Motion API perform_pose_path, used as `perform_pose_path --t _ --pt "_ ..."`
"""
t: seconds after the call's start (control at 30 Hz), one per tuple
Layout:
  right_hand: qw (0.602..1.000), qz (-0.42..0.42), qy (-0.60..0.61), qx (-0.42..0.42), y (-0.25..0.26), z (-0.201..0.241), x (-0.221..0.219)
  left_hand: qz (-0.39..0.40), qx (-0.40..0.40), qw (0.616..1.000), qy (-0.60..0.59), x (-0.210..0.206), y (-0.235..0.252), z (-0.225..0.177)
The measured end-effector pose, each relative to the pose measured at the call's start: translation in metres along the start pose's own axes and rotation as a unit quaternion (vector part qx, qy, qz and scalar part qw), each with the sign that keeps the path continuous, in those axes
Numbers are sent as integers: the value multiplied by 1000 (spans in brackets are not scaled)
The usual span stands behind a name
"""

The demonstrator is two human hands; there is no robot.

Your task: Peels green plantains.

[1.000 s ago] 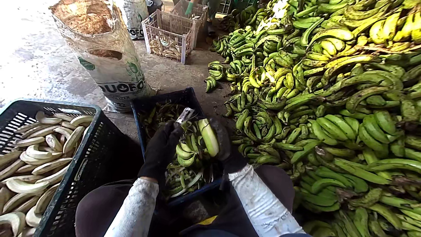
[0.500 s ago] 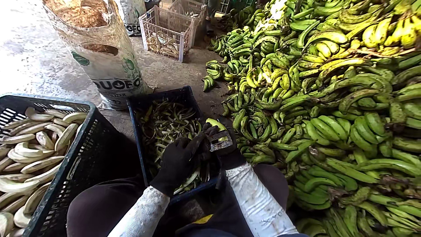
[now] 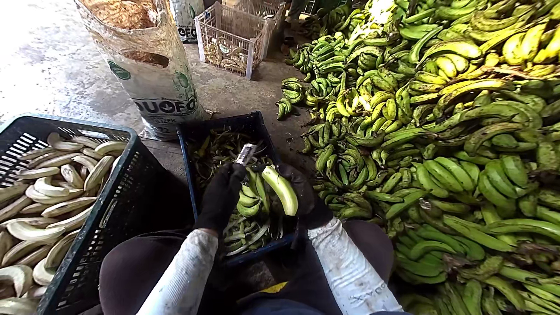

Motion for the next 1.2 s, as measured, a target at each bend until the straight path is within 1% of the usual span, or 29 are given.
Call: perform_pose_path --t 0.03,0.1,0.2,0.27,0.33,0.37,0.43,0.47,0.53,0.6,0.63,0.77,0.87,1.0,1.2 --pt "1000 2 27 -8 2 -1 3 -5 13 999 -31 4 0 4" --pt "996 -10 91 3 7 3 15 0 6 997 -71 7 -2 4" --pt "991 -35 111 68 11 17 28 46 -9 991 -127 -6 -11 -2" --pt "987 -67 106 101 11 25 33 100 -27 975 -195 -22 -21 -10" --pt "983 -105 93 122 8 31 34 147 -44 951 -270 -36 -36 -21" --pt "982 -108 91 128 7 33 35 169 -48 939 -297 -42 -43 -25" --pt "982 -87 94 138 8 37 38 197 -62 923 -324 -50 -55 -32" --pt "981 -78 97 146 8 38 40 206 -76 918 -331 -53 -60 -34" --pt "979 -73 60 183 6 42 43 221 -114 905 -344 -59 -67 -37" --pt "973 -81 22 214 5 46 43 235 -126 894 -360 -66 -74 -37" --pt "972 -84 19 217 5 46 43 241 -123 892 -362 -68 -77 -37" --pt "976 -107 65 179 7 46 44 249 -123 887 -368 -74 -85 -40" --pt "974 -118 82 177 6 50 40 257 -113 884 -373 -77 -89 -42" --pt "966 -136 51 214 2 56 44 259 -118 890 -356 -81 -92 -41" --pt "957 -171 2 234 0 57 45 243 -103 899 -349 -84 -93 -38"
Point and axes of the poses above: each hand's wrist, its own y-axis towards the middle knuckle, its own x-axis out of the back of the hand, z = x × y, the point moved 8 cm from there along y, towards the middle knuckle, and after that the axes turned 9 degrees about y, right-handed, at the moved point
